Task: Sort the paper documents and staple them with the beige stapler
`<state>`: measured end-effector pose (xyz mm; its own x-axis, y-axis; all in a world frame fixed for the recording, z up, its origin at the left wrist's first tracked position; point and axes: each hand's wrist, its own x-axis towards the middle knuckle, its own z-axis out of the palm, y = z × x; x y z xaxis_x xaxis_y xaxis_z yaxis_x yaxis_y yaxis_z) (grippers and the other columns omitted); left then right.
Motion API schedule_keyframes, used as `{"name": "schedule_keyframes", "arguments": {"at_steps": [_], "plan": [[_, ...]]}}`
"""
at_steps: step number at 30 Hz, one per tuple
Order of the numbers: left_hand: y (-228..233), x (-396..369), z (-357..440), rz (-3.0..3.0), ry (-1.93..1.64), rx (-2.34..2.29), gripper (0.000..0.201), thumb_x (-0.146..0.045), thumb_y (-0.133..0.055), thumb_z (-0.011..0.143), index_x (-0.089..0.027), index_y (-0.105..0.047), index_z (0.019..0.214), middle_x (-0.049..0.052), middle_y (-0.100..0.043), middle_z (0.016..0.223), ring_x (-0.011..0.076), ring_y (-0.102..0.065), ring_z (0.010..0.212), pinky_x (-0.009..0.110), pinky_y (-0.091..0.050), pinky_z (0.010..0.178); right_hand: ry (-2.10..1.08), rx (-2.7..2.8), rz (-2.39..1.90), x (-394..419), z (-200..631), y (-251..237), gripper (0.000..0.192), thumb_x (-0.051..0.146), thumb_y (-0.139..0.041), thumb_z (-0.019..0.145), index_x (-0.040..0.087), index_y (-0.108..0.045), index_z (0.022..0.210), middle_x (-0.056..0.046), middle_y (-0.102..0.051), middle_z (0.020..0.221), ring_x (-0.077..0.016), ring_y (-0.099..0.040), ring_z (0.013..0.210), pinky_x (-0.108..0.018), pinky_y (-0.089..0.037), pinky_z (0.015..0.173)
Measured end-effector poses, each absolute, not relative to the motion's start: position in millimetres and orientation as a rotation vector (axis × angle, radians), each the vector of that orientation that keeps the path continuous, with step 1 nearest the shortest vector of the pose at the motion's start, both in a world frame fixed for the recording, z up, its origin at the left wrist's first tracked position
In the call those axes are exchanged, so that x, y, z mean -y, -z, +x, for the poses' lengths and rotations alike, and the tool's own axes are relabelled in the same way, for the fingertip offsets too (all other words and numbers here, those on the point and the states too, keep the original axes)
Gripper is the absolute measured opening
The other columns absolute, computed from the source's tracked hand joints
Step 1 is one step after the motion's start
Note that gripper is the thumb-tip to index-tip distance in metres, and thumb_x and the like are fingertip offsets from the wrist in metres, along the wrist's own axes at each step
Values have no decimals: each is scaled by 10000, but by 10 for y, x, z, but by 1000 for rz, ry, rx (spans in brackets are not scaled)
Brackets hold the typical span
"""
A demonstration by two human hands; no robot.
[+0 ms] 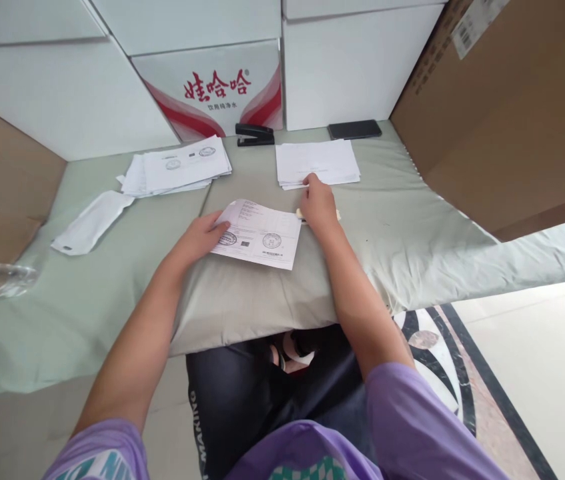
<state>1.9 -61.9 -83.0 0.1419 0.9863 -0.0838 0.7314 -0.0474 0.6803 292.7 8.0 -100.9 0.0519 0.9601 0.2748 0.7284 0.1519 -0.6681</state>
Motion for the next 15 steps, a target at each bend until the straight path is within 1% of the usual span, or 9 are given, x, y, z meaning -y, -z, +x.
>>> {"name": "schedule_keyframes", "arguments": {"at_steps": [4, 10, 15], "plan": [[825, 628, 14, 1845, -558, -1642, 430, -397, -461, 938, -188, -682, 1242, 90, -748, 1074, 267, -678, 961, 363, -529, 859, -392, 1760, -1672, -84, 2911, 1030, 243, 198, -504, 820, 236, -613, 1035, -84, -656, 817, -260, -569, 752, -385, -473, 718], [790, 645, 14, 1839, -539, -1652, 420, -411, -458, 939, -195, -697, 1208, 81, -754, 997, 255, -680, 861, 359, -519, 792, -440, 1765, -1621, -101, 2952, 998, 256, 173, -501, 796, 219, -618, 1019, -56, -644, 764, -233, -562, 713, -358, -458, 702], [794, 632, 7, 1858, -547, -1639, 418, -414, -454, 938, -191, -705, 1188, 85, -754, 992, 255, -680, 864, 350, -510, 768, -496, 1771, -1589, -126, 3018, 977, 270, 169, -518, 779, 213, -616, 1026, -28, -632, 726, -212, -564, 674, -336, -445, 680]]}}
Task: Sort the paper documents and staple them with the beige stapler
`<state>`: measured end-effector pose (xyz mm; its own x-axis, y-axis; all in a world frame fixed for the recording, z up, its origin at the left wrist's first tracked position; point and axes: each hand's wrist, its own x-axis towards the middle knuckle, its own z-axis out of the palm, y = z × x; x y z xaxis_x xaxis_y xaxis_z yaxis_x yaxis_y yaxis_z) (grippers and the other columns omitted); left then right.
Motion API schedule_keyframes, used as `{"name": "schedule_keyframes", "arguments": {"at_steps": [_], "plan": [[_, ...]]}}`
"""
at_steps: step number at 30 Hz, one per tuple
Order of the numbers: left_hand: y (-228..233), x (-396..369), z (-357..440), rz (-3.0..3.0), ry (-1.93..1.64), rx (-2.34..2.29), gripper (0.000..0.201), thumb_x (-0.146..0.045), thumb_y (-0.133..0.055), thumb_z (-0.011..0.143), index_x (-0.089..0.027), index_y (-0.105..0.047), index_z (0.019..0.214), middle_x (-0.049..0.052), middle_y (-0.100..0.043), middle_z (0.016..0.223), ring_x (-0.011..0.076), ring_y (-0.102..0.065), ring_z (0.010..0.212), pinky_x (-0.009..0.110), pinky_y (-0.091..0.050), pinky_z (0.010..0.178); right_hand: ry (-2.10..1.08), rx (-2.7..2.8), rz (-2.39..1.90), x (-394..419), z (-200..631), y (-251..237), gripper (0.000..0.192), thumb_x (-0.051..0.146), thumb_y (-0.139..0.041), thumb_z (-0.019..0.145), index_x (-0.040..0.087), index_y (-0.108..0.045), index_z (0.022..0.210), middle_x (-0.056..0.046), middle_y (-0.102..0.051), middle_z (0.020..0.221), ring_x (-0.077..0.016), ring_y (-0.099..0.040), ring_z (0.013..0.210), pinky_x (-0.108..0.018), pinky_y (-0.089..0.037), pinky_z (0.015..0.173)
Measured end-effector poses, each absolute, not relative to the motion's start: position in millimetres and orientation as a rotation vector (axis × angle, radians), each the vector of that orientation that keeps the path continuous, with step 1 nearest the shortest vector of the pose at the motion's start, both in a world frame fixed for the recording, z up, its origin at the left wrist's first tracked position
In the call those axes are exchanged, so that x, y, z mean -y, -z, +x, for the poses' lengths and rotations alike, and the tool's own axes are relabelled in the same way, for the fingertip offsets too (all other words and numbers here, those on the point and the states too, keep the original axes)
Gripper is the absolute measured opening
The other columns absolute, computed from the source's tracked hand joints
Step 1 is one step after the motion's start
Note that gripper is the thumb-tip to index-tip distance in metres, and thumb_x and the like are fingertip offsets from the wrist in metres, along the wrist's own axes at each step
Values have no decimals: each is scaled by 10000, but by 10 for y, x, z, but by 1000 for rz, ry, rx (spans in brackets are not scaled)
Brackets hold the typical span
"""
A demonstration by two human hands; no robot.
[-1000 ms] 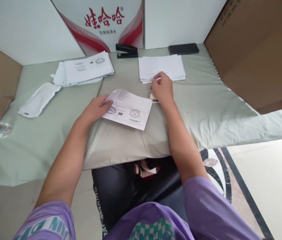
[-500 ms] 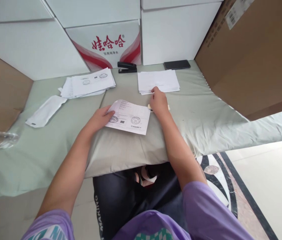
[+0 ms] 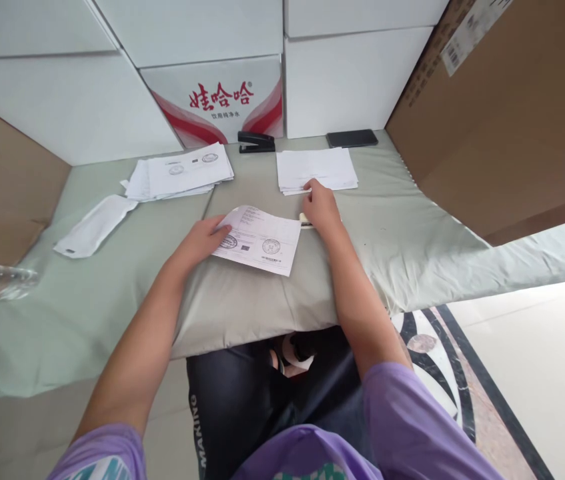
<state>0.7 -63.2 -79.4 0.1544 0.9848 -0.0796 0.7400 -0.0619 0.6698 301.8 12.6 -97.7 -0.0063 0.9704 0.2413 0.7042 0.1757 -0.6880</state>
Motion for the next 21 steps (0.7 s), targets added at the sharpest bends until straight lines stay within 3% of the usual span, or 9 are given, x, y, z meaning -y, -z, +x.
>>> {"name": "schedule_keyframes", "arguments": {"at_steps": [21], "plan": [[829, 605, 7, 1927, -523, -1631, 382, -401, -439, 937, -200, -711, 1114, 72, -731, 917, 243, -653, 821, 344, -503, 777, -507, 2014, -1449, -92, 2973, 907, 343, 186, -512, 831, 217, -646, 1146, -47, -677, 818, -220, -581, 761, -337, -450, 753]]}}
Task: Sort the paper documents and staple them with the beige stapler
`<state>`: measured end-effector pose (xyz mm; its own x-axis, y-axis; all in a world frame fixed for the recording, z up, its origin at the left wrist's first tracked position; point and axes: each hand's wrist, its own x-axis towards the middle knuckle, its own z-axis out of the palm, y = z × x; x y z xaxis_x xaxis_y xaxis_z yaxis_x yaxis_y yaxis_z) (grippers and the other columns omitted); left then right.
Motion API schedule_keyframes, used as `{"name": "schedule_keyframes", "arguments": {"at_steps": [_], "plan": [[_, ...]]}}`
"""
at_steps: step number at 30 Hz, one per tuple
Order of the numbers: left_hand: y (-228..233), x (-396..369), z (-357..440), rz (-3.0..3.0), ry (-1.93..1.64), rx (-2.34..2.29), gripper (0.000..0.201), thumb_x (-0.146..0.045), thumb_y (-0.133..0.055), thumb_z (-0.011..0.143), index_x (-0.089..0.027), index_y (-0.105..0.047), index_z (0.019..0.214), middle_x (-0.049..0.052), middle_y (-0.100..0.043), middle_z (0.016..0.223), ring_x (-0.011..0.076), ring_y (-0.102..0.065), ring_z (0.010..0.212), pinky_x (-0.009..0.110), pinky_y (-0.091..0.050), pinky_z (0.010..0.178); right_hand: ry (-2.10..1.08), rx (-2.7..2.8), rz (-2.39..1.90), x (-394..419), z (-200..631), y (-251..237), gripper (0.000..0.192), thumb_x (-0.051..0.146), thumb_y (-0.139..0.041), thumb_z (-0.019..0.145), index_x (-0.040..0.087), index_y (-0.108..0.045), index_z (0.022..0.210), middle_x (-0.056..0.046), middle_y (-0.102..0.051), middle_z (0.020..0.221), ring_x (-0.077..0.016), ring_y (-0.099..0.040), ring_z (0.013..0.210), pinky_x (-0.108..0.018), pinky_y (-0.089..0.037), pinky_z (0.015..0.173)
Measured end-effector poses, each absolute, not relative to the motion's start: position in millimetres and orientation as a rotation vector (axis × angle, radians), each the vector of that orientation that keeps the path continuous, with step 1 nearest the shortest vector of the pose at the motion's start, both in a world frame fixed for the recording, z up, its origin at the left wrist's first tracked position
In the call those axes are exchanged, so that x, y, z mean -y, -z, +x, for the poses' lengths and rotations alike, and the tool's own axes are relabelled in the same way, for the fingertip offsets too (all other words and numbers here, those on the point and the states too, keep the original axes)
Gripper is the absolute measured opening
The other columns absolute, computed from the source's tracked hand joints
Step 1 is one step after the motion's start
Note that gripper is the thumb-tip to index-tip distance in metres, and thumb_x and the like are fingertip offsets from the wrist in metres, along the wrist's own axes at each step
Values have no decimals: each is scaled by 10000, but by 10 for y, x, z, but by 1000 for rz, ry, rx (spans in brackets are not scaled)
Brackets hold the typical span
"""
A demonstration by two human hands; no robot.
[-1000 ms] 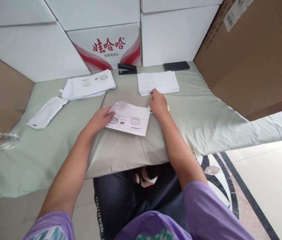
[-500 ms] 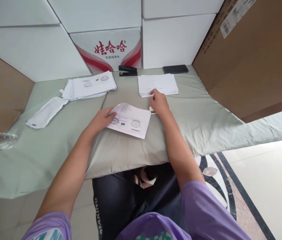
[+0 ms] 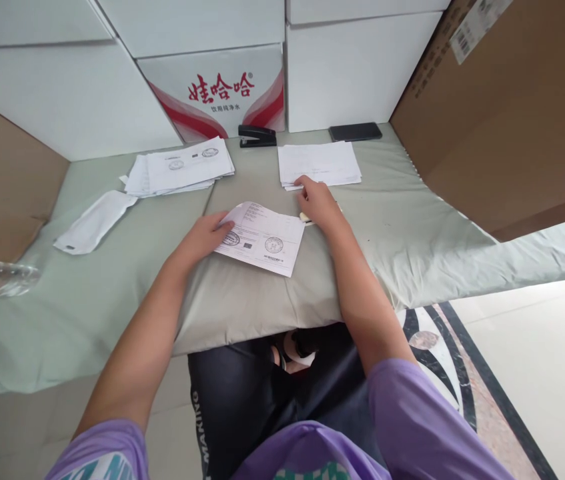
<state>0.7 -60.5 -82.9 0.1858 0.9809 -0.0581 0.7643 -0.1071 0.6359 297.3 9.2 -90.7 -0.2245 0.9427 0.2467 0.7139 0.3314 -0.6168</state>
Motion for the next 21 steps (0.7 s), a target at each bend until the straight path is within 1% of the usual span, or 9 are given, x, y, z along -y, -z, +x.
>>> {"name": "schedule_keyframes", "arguments": {"at_steps": [5, 10, 13, 15, 17, 19, 21], "plan": [[818, 619, 12, 1922, -531, -1621, 384, -403, -443, 937, -190, -709, 1113, 72, -736, 934, 243, -654, 828, 339, -504, 770, -530, 2023, -1447, -82, 2960, 891, 342, 191, -521, 832, 213, -645, 1150, -45, -682, 810, -220, -584, 759, -336, -447, 760], [802, 627, 19, 1904, -534, -1623, 376, -391, -437, 941, -205, -703, 1131, 72, -740, 967, 248, -665, 850, 351, -502, 783, -538, 2083, -1471, -76, 2940, 887, 360, 193, -492, 865, 219, -623, 1199, -58, -697, 863, -230, -591, 776, -339, -440, 756], [799, 627, 19, 1908, -523, -1642, 369, -394, -437, 938, -204, -709, 1101, 77, -733, 936, 252, -659, 827, 359, -498, 758, -508, 2173, -1581, -82, 2919, 883, 377, 171, -422, 903, 247, -595, 1230, -74, -706, 913, -272, -591, 870, -363, -433, 763], [792, 631, 20, 1897, -528, -1639, 370, -399, -438, 938, -206, -709, 1099, 75, -730, 923, 251, -657, 814, 362, -499, 749, -427, 2254, -1646, -88, 2905, 873, 384, 138, -389, 902, 235, -583, 1219, -112, -702, 988, -320, -562, 990, -397, -430, 787], [781, 639, 25, 1887, -532, -1630, 370, -401, -437, 939, -210, -710, 1098, 72, -729, 911, 252, -659, 817, 365, -504, 758, -314, 2324, -1677, -94, 2893, 865, 370, 106, -397, 872, 206, -579, 1178, -160, -676, 1085, -362, -510, 1075, -440, -424, 826], [775, 643, 29, 1888, -530, -1624, 367, -397, -438, 939, -213, -713, 1097, 74, -730, 913, 256, -664, 839, 371, -509, 784, -240, 2370, -1707, -101, 2878, 868, 350, 83, -412, 840, 191, -574, 1132, -193, -639, 1154, -383, -478, 1092, -475, -413, 849], [785, 638, 26, 1888, -522, -1628, 369, -395, -444, 937, -209, -718, 1100, 81, -735, 926, 264, -668, 867, 380, -516, 814, -209, 2385, -1747, -109, 2852, 884, 334, 71, -417, 826, 189, -572, 1097, -201, -619, 1163, -386, -469, 1085, -489, -399, 859]]}}
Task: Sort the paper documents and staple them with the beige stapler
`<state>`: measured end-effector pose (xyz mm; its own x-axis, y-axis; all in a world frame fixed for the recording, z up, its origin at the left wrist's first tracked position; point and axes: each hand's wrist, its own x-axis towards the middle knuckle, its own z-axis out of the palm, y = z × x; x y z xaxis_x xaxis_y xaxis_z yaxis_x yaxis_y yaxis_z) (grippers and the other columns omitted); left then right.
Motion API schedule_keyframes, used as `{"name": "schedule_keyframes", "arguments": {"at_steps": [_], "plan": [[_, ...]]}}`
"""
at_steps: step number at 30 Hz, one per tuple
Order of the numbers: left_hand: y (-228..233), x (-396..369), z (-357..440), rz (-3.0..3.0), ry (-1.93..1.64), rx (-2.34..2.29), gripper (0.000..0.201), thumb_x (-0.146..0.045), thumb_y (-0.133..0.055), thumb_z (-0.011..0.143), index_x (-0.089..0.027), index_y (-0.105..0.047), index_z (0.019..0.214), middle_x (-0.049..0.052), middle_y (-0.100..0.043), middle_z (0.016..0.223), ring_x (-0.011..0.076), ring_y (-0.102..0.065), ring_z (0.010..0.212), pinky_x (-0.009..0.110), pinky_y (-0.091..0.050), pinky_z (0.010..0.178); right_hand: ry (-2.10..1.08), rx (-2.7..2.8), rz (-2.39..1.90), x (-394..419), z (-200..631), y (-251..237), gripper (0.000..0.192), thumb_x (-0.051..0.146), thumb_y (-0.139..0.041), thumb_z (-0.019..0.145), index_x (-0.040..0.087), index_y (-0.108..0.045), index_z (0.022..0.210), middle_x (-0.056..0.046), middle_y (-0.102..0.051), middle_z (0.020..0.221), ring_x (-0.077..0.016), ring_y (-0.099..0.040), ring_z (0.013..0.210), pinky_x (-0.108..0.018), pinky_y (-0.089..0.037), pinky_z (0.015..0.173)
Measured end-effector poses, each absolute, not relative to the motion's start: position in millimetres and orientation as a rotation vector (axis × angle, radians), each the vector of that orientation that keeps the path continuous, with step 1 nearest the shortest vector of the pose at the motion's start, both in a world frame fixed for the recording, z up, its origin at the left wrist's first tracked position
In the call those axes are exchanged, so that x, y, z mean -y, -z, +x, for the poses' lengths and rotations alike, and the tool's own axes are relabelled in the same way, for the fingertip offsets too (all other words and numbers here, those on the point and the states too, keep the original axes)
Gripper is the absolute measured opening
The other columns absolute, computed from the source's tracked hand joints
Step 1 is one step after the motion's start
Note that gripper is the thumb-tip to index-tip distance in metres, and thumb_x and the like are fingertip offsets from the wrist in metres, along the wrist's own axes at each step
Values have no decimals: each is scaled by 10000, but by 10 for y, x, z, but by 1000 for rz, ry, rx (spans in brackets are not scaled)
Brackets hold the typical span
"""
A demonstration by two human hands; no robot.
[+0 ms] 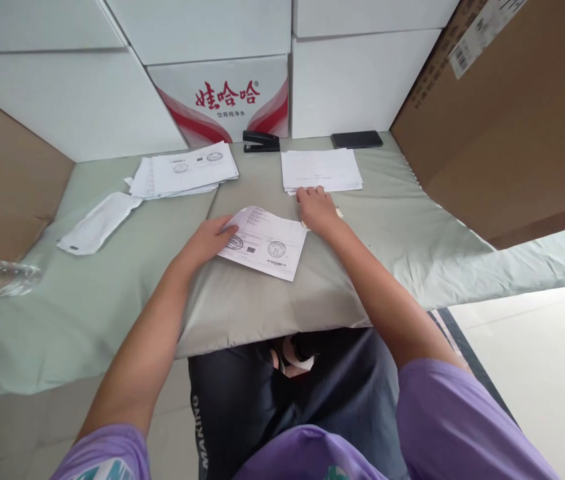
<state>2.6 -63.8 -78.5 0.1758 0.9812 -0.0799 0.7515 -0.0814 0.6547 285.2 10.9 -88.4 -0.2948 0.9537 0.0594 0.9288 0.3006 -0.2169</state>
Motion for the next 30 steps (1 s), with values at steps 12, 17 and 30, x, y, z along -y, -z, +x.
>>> {"name": "schedule_keyframes", "arguments": {"at_steps": [12, 17, 30], "plan": [[937, 547, -46, 1729, -685, -1615, 444, -414, -515, 908, -160, -709, 1217, 91, -762, 1097, 267, -699, 972, 357, -535, 900, -315, 2341, -1817, -119, 2838, 893, 264, 99, -450, 834, 223, -624, 990, -116, -691, 1003, -279, -571, 873, -334, -356, 693], [961, 555, -37, 1948, -623, -1638, 393, -374, -471, 946, -189, -725, 1182, 97, -762, 1015, 268, -689, 913, 361, -511, 865, -317, 2030, -1725, -38, 2871, 927, 201, 183, -434, 858, 228, -617, 788, -58, -675, 785, -222, -530, 728, -299, -277, 623], [994, 518, -148, 2060, -661, -1753, 344, -352, -450, 962, -213, -740, 1082, 79, -699, 775, 244, -621, 696, 322, -418, 676, -281, 1733, -1518, -113, 2964, 972, 187, 201, -452, 796, 203, -628, 736, -20, -581, 638, -172, -482, 624, -287, -315, 626]]}}
